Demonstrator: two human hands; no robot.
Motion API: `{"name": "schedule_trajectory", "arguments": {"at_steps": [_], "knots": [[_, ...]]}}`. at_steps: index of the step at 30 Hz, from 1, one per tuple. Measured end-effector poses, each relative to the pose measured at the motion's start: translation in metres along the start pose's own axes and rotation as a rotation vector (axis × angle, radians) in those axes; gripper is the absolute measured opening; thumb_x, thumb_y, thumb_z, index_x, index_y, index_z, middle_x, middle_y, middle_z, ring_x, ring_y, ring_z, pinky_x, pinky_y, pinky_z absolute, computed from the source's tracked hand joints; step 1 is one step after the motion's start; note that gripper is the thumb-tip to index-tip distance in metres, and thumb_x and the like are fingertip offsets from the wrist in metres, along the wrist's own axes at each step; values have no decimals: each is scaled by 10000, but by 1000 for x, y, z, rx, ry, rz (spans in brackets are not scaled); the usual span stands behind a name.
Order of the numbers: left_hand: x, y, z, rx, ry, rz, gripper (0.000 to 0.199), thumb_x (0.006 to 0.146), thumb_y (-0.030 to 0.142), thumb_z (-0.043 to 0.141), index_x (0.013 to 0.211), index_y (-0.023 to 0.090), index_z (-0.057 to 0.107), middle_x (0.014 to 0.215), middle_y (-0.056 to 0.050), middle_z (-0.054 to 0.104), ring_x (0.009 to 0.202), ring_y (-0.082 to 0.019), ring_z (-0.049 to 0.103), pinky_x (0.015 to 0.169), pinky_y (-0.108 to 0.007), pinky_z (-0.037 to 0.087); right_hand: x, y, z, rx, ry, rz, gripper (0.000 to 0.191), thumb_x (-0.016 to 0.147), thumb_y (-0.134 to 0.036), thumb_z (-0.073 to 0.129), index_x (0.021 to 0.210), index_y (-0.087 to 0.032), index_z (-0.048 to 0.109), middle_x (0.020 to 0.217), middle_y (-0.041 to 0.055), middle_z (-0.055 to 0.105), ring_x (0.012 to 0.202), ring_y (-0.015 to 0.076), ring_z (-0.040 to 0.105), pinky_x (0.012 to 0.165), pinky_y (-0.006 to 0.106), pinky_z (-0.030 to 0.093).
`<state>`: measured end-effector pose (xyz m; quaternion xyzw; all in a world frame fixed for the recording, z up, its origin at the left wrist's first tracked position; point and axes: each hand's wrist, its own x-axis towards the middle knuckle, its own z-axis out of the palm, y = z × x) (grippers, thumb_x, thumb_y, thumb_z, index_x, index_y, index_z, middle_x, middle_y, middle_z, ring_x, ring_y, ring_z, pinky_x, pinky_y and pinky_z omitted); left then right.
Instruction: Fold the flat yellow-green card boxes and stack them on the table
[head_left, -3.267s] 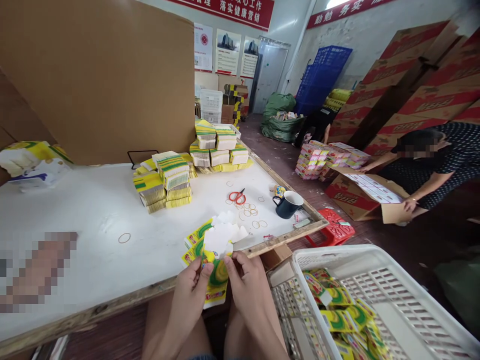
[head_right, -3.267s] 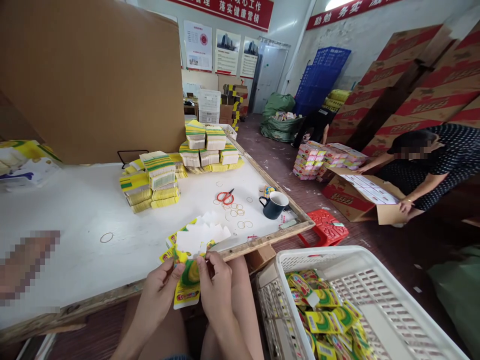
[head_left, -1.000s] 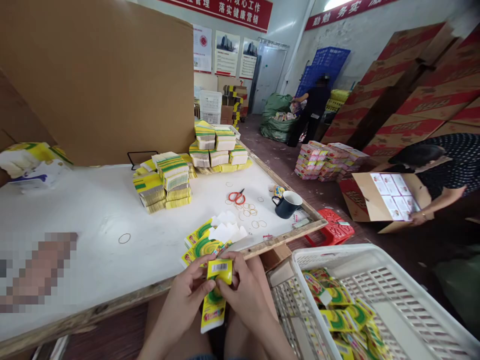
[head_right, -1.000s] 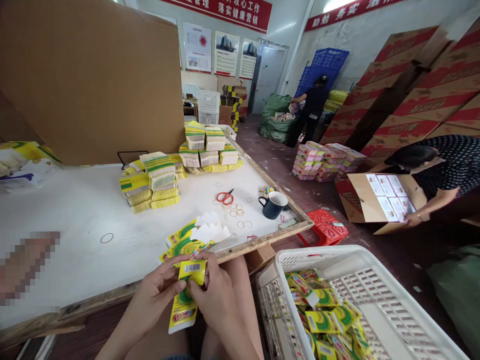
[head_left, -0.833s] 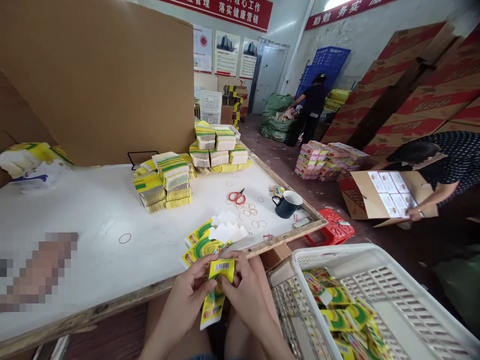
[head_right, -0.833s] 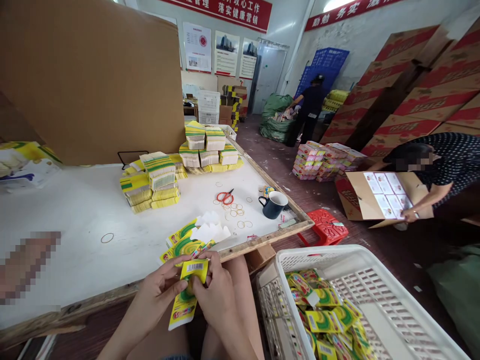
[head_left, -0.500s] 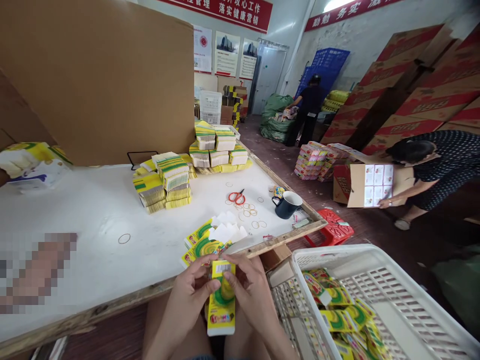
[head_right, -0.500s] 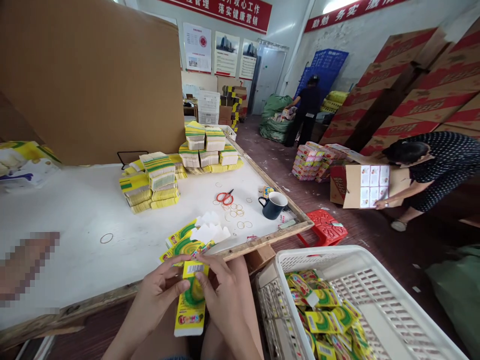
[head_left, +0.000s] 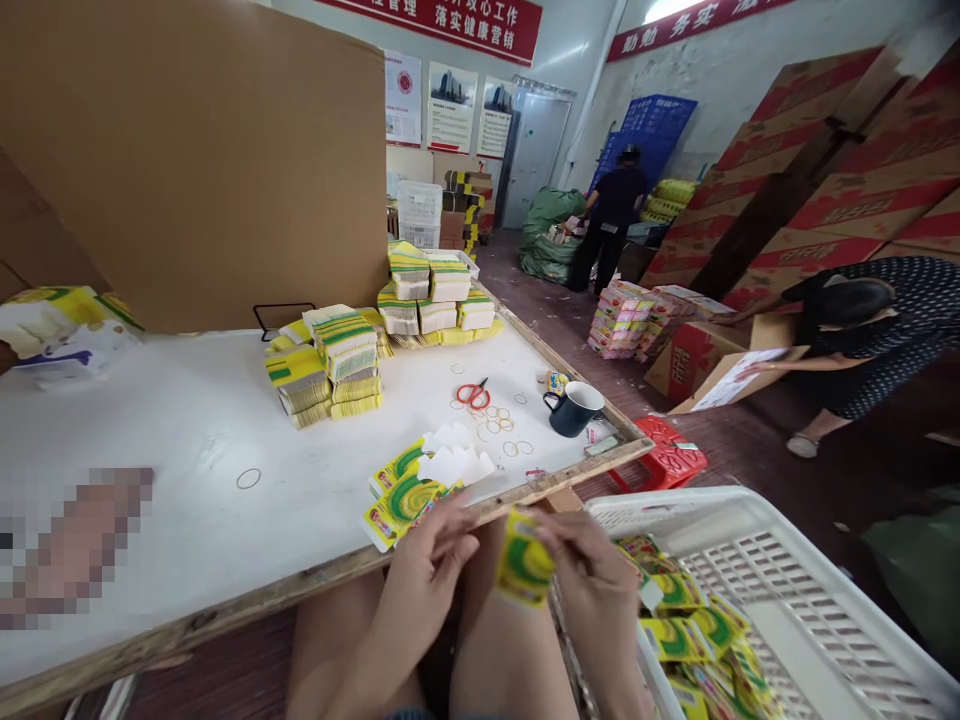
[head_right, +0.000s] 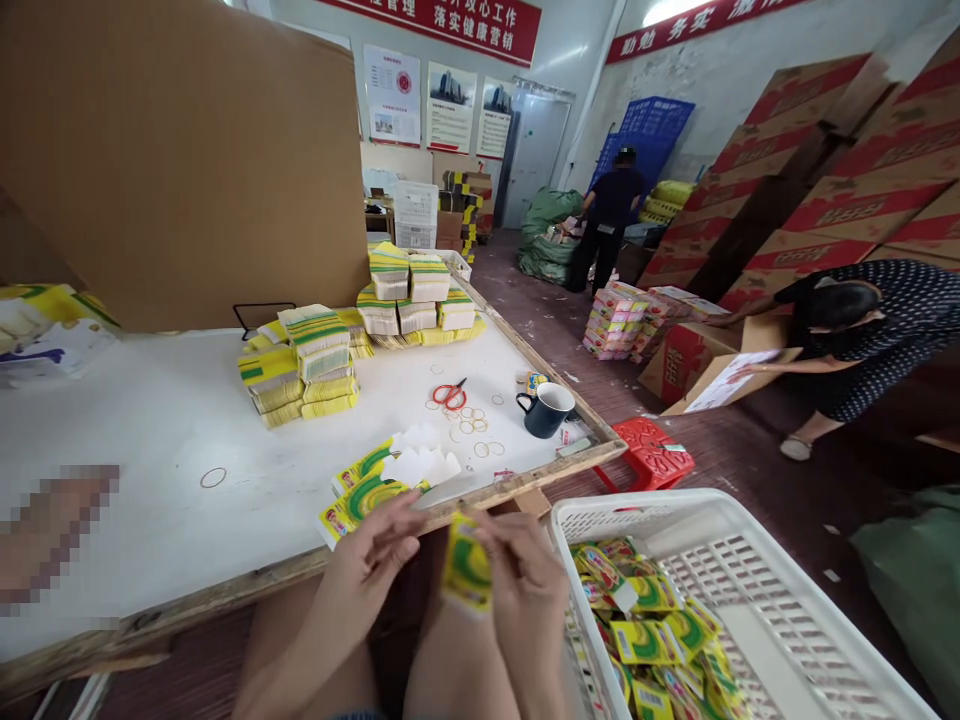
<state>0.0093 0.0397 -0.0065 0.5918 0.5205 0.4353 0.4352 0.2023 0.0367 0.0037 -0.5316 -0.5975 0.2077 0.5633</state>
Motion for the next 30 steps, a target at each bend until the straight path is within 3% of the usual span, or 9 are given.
{"name": "schedule_trajectory", "arguments": {"at_steps": [3, 5, 8, 14, 18, 22, 26, 28, 30], "knots": [[13, -19, -22, 526, 195, -31, 563, 877, 403, 520, 1380, 166, 426, 1347, -159, 555, 1258, -297, 488, 1048, -441, 386, 8, 13, -25, -365, 327, -49, 280, 862, -423, 605, 918, -189, 748, 918, 105, 633, 844, 249, 571, 740, 385, 442], [19, -31, -33, 670, 265, -108, 572, 839, 371, 555, 1329, 89, 472, 1303, -235, 544, 1236, -393, 457, 1005, -554, 359, 11, 20, -33, -450, 367, -66, 326, 869, -452, 581, 950, -176, 734, 970, 121, 614, 917, 267, 550, 762, 396, 428], [22, -39, -38, 757, 296, -188, 506, 811, 331, 571, 1238, 63, 544, 1203, -259, 581, 1162, -439, 483, 921, -583, 371, 9, 24, -26, -353, 254, -51, 292, 890, -416, 551, 927, -174, 710, 955, 113, 625, 896, 249, 563, 734, 371, 435], [18, -29, -36, 767, 263, -203, 321, 862, 255, 496, 1154, 156, 589, 1081, -147, 713, 999, -316, 631, 835, -393, 438, -7, 15, 19, -133, 13, 16, 197, 900, -340, 560, 947, -199, 689, 881, 72, 673, 743, 204, 572, 651, 321, 458], [17, -27, -43, 712, 287, -204, 349, 906, 316, 417, 1144, 144, 607, 972, -164, 748, 844, -335, 680, 698, -372, 453, -12, 3, 46, -41, -146, 27, 172, 920, -296, 536, 936, -221, 690, 859, 52, 692, 770, 204, 607, 696, 317, 487], [14, -28, -46, 590, 314, -154, 345, 909, 374, 414, 1086, 171, 629, 1004, -134, 742, 861, -303, 684, 708, -347, 473, -11, -6, 70, -34, -235, 11, 184, 913, -229, 537, 1016, -234, 689, 1015, 61, 713, 950, 225, 634, 865, 357, 495], [3, -21, -38, 409, 293, -58, 342, 906, 402, 417, 1046, 174, 630, 1037, -105, 723, 895, -249, 672, 732, -303, 508, -11, -10, 94, 18, -337, -79, 446, 876, -156, 544, 1315, -231, 529, 1316, 78, 600, 1241, 245, 512, 1043, 416, 412], [-2, -17, -34, 329, 279, -26, 330, 907, 401, 422, 1035, 180, 630, 1024, -89, 719, 882, -228, 665, 719, -280, 517, -13, -12, 103, 60, -365, -44, 451, 878, -156, 526, 1324, -216, 502, 1301, 94, 602, 1206, 245, 539, 1002, 409, 450], [-6, -12, -32, 274, 271, -16, 320, 906, 405, 440, 1017, 182, 640, 989, -75, 720, 838, -215, 661, 690, -265, 519, -13, -14, 106, 104, -353, 33, 369, 890, -180, 515, 1259, -200, 522, 1178, 102, 650, 1019, 227, 629, 867, 367, 522]]}}
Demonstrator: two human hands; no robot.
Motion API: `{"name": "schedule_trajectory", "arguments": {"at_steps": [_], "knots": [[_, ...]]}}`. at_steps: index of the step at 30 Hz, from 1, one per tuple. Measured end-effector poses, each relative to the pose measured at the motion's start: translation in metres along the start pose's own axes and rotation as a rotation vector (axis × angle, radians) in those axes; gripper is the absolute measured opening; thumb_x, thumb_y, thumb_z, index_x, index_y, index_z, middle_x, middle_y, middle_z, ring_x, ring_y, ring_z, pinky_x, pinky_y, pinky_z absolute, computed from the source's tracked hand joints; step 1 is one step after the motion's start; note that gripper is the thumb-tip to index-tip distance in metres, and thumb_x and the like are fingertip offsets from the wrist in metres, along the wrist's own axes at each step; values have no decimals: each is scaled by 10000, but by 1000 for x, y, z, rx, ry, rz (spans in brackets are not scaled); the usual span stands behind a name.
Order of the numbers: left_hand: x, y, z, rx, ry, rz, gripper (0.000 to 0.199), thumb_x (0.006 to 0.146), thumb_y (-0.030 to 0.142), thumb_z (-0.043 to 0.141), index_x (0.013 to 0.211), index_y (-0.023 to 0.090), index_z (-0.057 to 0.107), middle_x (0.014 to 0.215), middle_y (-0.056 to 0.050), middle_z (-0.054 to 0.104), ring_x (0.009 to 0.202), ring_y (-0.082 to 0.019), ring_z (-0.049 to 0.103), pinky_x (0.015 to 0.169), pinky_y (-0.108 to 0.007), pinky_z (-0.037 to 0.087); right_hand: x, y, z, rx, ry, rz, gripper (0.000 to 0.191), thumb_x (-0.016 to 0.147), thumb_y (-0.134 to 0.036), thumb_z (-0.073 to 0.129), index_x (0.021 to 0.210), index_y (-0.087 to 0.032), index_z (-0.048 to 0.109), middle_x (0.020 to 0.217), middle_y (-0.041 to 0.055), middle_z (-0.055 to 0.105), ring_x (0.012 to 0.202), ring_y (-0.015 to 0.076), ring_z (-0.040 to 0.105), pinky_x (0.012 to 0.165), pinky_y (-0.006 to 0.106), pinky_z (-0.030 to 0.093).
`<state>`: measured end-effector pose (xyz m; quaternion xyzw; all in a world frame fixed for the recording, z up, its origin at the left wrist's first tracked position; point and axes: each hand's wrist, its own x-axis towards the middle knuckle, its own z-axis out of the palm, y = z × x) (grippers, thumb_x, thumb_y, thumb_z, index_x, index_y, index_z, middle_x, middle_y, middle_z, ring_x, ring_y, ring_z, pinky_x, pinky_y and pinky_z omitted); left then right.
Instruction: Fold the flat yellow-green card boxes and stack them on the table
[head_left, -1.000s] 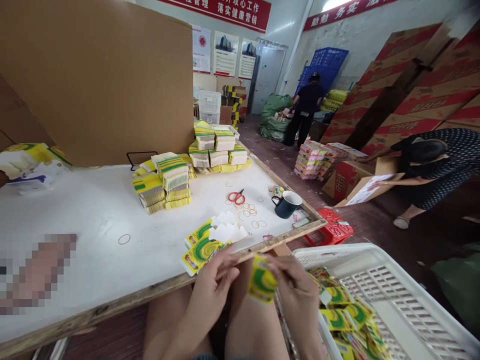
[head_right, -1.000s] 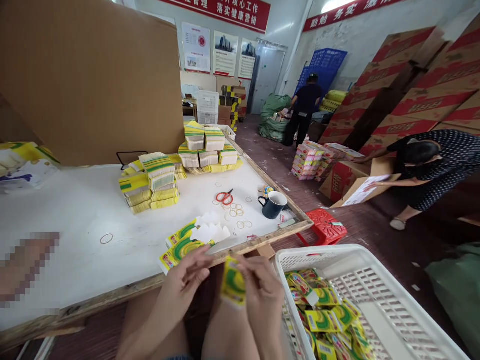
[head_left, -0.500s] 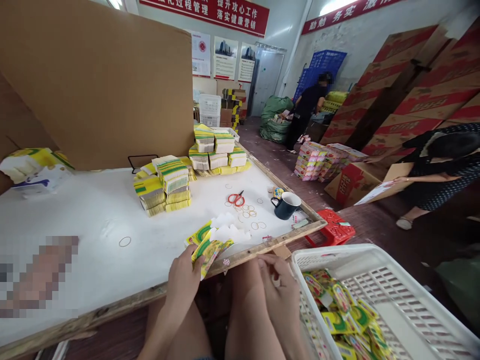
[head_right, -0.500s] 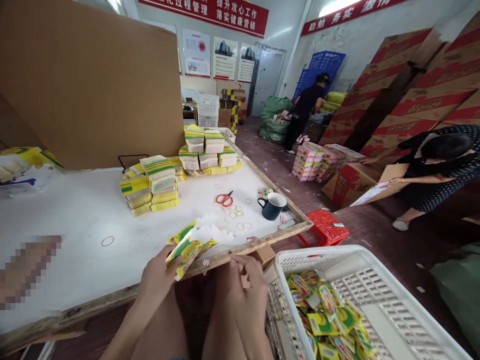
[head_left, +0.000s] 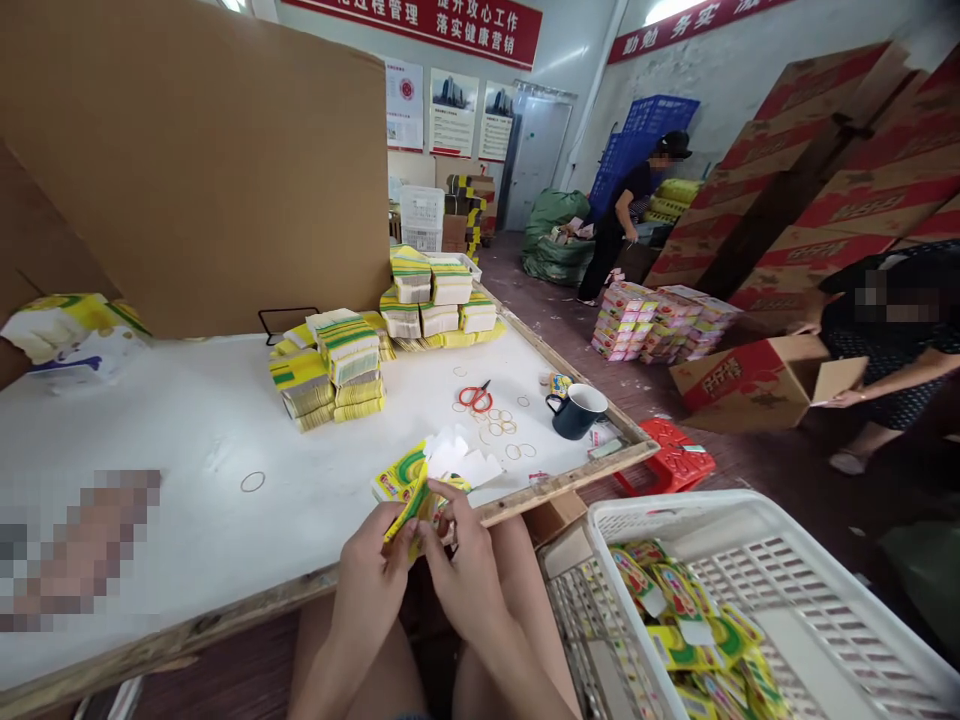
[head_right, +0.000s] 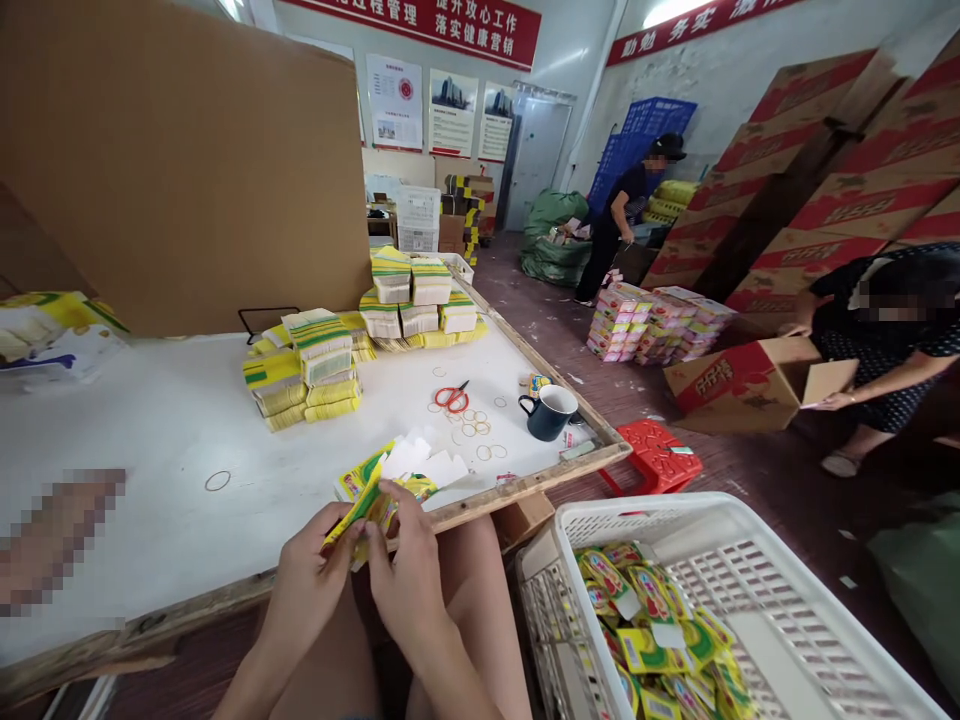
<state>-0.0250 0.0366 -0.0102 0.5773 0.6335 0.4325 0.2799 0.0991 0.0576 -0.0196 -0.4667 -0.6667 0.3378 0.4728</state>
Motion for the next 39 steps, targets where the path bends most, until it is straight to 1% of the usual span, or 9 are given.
{"name": "schedule_trajectory", "arguments": {"at_steps": [3, 7, 14, 17, 21, 24, 27, 33, 39], "knots": [[-1, 6, -3, -195, -96, -62, 313, 881, 423, 518, 1000, 175, 668, 891, -52, 721, 765, -201, 644, 661, -258, 516, 1, -5, -4, 90, 84, 48, 245, 896, -211, 523, 1140, -192, 524, 967, 66, 661, 775, 178, 637, 698, 300, 536], [1, 8, -5, -621, -351, -245, 332, 821, 446, 634, 975, 161, 705, 795, -36, 714, 744, -190, 643, 668, -261, 514, 1, -13, -13, 111, 141, 38, 182, 869, -206, 575, 1044, -199, 526, 795, 17, 620, 713, 169, 613, 619, 262, 515], [-11, 8, 8, -1081, -429, -618, 433, 668, 474, 781, 948, 146, 744, 780, -82, 757, 714, -235, 702, 656, -316, 540, -7, -14, -12, 235, 145, 72, 91, 874, -228, 565, 945, -209, 511, 746, -10, 563, 649, 142, 568, 588, 233, 502], [-13, 10, 14, -1129, -440, -594, 356, 654, 382, 817, 913, 145, 755, 797, -86, 766, 745, -234, 713, 705, -316, 544, -9, -14, -15, 215, 149, 85, 104, 873, -246, 569, 956, -203, 525, 746, -12, 563, 637, 138, 559, 577, 229, 496], [-10, 7, 19, -1081, -289, -521, 422, 648, 417, 814, 957, 141, 737, 819, -91, 774, 772, -252, 718, 699, -325, 554, -12, -13, -18, 103, 221, 64, 209, 878, -259, 565, 1076, -192, 555, 806, 11, 593, 647, 146, 556, 602, 246, 502], [-9, 2, 20, -1044, -208, -486, 469, 673, 483, 777, 990, 143, 712, 845, -84, 778, 801, -257, 717, 702, -327, 557, -15, -6, -15, 64, 268, 77, 307, 870, -272, 581, 1161, -178, 561, 970, 74, 639, 831, 186, 613, 733, 281, 522], [-9, -4, 20, -988, -171, -455, 435, 693, 475, 764, 953, 133, 696, 868, -82, 778, 829, -258, 714, 718, -320, 556, -18, 2, -12, 125, 177, 111, 186, 890, -288, 549, 997, -174, 651, 999, 99, 679, 891, 205, 645, 763, 281, 526], [-11, -1, 19, -794, -75, -342, 570, 711, 398, 762, 1168, 202, 482, 933, -51, 767, 866, -225, 709, 729, -282, 544, -15, -3, -22, 112, 176, 143, 178, 873, -306, 558, 828, -165, 656, 726, 59, 695, 636, 181, 638, 580, 248, 512], [-19, 6, 15, -676, -146, -251, 536, 834, 404, 622, 1230, 268, 288, 949, -55, 743, 797, -224, 714, 661, -294, 539, -13, -11, -27, 103, 138, 202, 278, 871, -369, 555, 685, -175, 622, 636, 38, 641, 581, 169, 584, 529, 240, 488]]}}
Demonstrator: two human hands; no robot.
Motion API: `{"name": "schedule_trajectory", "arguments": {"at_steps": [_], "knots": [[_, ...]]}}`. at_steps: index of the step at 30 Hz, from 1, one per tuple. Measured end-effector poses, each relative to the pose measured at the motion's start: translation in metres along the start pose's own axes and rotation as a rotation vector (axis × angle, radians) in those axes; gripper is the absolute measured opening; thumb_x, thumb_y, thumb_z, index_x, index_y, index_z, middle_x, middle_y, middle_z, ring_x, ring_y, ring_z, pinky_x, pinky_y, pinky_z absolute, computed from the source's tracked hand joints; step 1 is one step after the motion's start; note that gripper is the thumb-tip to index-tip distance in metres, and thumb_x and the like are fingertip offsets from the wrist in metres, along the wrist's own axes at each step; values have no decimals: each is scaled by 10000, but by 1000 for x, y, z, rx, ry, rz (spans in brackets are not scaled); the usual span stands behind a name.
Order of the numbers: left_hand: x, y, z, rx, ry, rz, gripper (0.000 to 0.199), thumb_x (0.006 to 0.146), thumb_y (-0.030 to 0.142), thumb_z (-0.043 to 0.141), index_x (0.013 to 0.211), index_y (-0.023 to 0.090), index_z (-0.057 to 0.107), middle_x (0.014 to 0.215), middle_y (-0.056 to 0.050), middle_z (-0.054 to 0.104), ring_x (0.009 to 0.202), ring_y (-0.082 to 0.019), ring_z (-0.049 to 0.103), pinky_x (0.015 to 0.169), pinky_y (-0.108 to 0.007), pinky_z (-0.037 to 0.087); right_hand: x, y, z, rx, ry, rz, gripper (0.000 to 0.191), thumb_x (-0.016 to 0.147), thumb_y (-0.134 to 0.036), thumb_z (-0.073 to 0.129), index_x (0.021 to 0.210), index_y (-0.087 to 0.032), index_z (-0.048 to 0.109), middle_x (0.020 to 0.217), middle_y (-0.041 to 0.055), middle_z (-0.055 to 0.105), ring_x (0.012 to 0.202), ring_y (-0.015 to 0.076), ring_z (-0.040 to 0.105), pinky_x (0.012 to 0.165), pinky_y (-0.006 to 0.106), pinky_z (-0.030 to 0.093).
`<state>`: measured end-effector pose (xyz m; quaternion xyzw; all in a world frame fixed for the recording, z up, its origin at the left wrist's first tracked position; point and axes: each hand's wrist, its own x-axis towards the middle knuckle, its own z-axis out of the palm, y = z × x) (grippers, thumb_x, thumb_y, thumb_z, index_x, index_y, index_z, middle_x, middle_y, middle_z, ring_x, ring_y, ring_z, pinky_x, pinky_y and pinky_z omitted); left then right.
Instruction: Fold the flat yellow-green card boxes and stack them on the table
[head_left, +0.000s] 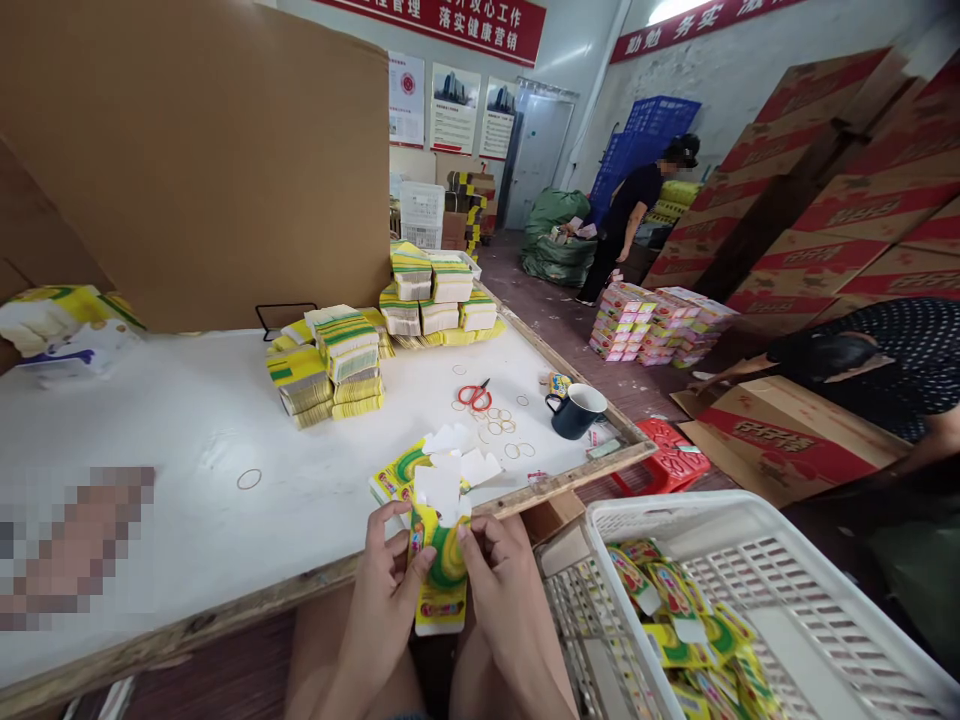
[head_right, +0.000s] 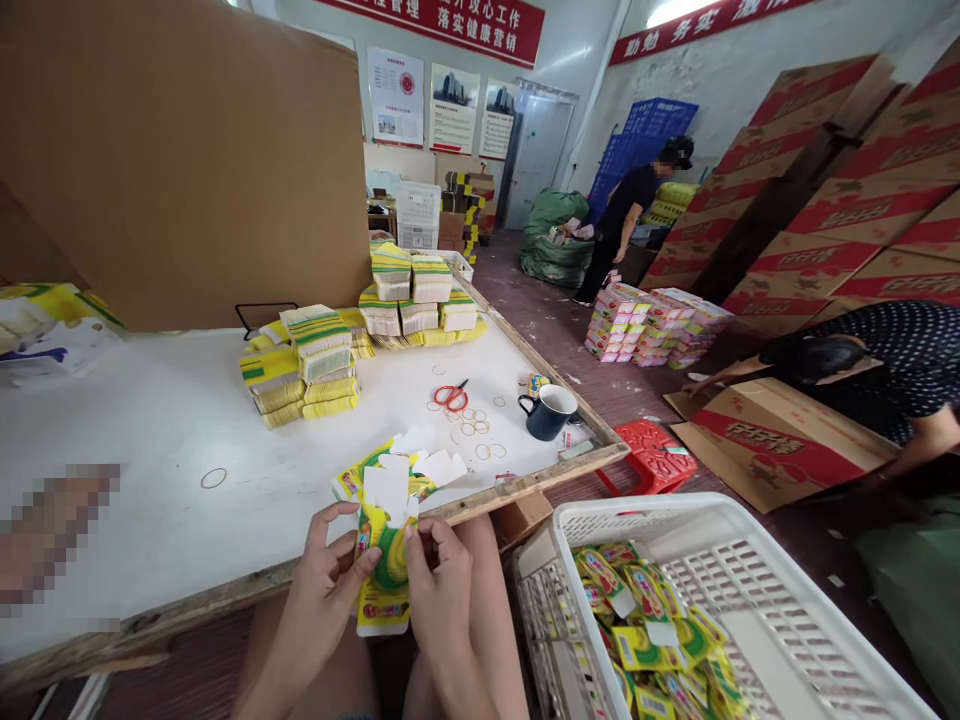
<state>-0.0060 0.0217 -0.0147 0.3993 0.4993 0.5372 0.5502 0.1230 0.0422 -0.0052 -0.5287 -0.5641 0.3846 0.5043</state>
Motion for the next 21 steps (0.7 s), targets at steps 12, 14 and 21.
{"name": "schedule_trajectory", "arguments": {"at_steps": [12, 14, 21], "knots": [[-2, 11, -11, -7, -152, -66, 652, 863, 400, 593, 1396, 257, 245, 1196, -132, 668, 1099, -276, 633, 834, -314, 519, -3, 6, -3, 279, -68, -28, 247, 888, -358, 581, 1078, -204, 551, 950, 68, 660, 765, 170, 648, 644, 265, 539], [-3, 12, -14, 9, -186, -70, 619, 874, 402, 576, 1399, 250, 287, 1215, -131, 663, 1107, -275, 626, 834, -308, 516, -2, 8, -4, 263, -109, -23, 241, 901, -352, 561, 1089, -201, 566, 951, 66, 657, 766, 167, 642, 618, 249, 526], [-2, 15, -18, 20, -241, -50, 539, 860, 346, 607, 1343, 231, 399, 1078, -102, 720, 955, -252, 673, 803, -304, 505, 6, 14, -14, 189, -243, -53, 310, 900, -335, 566, 1182, -207, 557, 908, 41, 647, 771, 164, 625, 681, 259, 517]]}}
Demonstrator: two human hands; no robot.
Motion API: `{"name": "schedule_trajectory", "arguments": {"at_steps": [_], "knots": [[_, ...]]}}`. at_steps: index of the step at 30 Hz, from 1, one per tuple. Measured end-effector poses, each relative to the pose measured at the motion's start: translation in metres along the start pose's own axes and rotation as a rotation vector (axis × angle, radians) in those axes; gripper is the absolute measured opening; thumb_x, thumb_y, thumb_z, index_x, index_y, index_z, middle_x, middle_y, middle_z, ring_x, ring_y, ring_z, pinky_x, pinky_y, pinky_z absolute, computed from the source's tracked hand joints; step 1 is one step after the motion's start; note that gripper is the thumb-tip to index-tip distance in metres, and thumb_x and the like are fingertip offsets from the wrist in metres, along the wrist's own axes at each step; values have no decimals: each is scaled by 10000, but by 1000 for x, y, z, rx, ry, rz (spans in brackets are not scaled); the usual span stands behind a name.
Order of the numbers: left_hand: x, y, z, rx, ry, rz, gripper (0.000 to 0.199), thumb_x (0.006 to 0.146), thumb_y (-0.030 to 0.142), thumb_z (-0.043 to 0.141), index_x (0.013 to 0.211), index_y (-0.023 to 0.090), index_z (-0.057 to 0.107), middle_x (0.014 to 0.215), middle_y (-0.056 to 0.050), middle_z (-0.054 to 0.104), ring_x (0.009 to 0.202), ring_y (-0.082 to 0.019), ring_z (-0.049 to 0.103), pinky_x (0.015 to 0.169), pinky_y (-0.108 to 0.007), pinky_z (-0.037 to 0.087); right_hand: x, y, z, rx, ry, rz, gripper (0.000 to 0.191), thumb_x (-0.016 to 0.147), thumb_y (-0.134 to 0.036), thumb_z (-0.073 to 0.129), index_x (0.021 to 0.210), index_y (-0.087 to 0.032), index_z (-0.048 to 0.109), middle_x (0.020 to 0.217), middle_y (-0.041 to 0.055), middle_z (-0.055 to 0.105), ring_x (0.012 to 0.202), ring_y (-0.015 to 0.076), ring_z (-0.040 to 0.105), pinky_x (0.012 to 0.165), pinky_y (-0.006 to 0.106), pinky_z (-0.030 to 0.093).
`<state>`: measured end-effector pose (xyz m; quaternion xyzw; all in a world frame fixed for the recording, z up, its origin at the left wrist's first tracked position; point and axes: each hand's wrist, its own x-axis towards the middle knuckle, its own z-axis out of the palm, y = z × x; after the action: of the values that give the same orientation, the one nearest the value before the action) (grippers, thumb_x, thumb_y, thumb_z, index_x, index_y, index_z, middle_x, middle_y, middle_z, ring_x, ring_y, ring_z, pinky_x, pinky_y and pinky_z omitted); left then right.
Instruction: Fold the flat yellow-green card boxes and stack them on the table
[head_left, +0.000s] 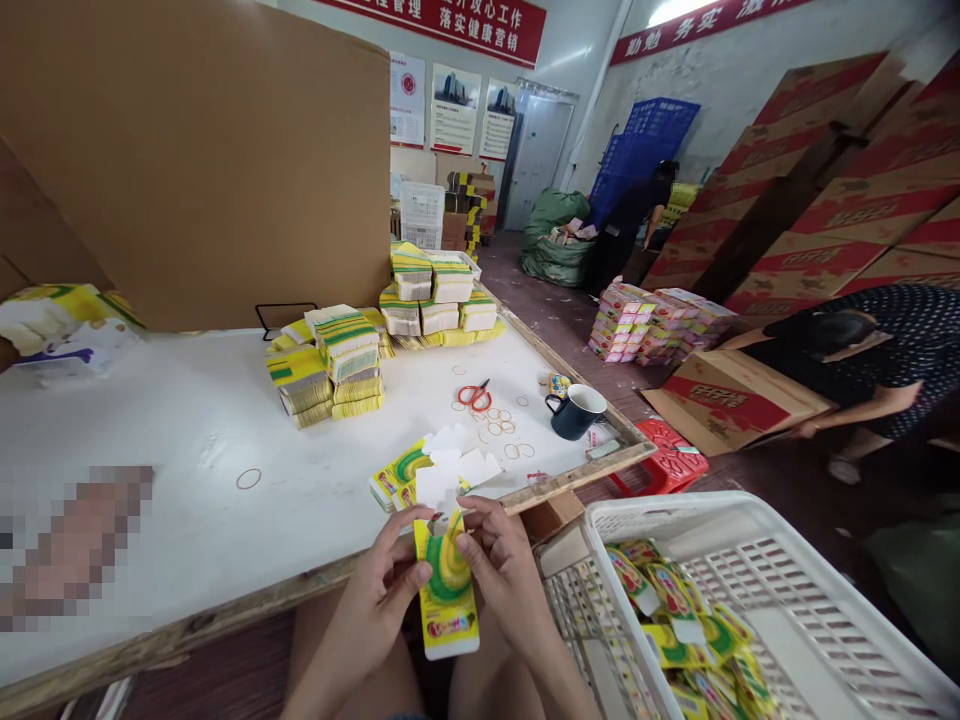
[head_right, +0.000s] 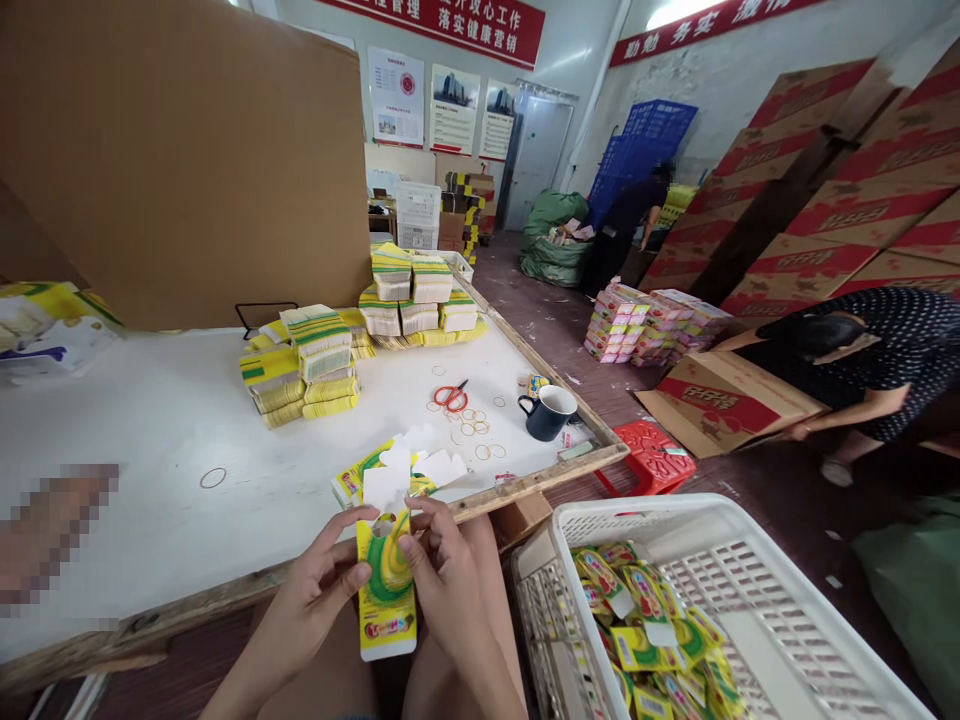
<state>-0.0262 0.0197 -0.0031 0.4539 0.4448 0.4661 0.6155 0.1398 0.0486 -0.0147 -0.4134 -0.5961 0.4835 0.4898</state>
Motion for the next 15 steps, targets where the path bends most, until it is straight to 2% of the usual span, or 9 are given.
{"name": "schedule_trajectory", "arguments": {"at_steps": [3, 5, 9, 12, 15], "knots": [[-1, 0, 2, -4, -28, 0, 409, 838, 318, 636, 1209, 233, 487, 997, -83, 733, 887, -230, 674, 784, -290, 502, 3, -4, -6, 12, -54, -8, 210, 903, -344, 559, 1065, -212, 576, 843, 12, 621, 764, 159, 609, 680, 247, 505], [-2, -1, 3, -10, -32, -6, 336, 819, 301, 659, 1120, 238, 523, 974, -74, 733, 860, -225, 670, 774, -288, 503, 5, -9, -10, -58, -80, -20, 148, 910, -345, 547, 953, -211, 594, 802, 1, 598, 732, 151, 582, 651, 233, 487], [-2, -3, 5, -19, -75, -28, 280, 810, 280, 667, 1059, 246, 544, 922, -57, 728, 845, -229, 668, 758, -288, 500, 7, -15, -14, -242, -145, -45, 267, 936, -350, 505, 760, -197, 636, 682, -11, 574, 665, 142, 536, 621, 226, 448], [-3, -3, 6, 13, -91, -21, 218, 812, 276, 664, 1006, 234, 575, 855, -37, 709, 797, -206, 653, 705, -252, 488, 5, -14, -15, -256, -113, -68, 335, 937, -358, 497, 681, -193, 638, 606, -16, 543, 608, 141, 507, 572, 224, 429], [-4, -3, 8, 45, -75, 6, 148, 810, 273, 666, 934, 220, 604, 800, -14, 680, 749, -179, 628, 660, -218, 473, 4, -13, -15, -231, -70, -83, 341, 936, -358, 497, 669, -193, 633, 623, -6, 567, 621, 150, 533, 585, 234, 441]]}}
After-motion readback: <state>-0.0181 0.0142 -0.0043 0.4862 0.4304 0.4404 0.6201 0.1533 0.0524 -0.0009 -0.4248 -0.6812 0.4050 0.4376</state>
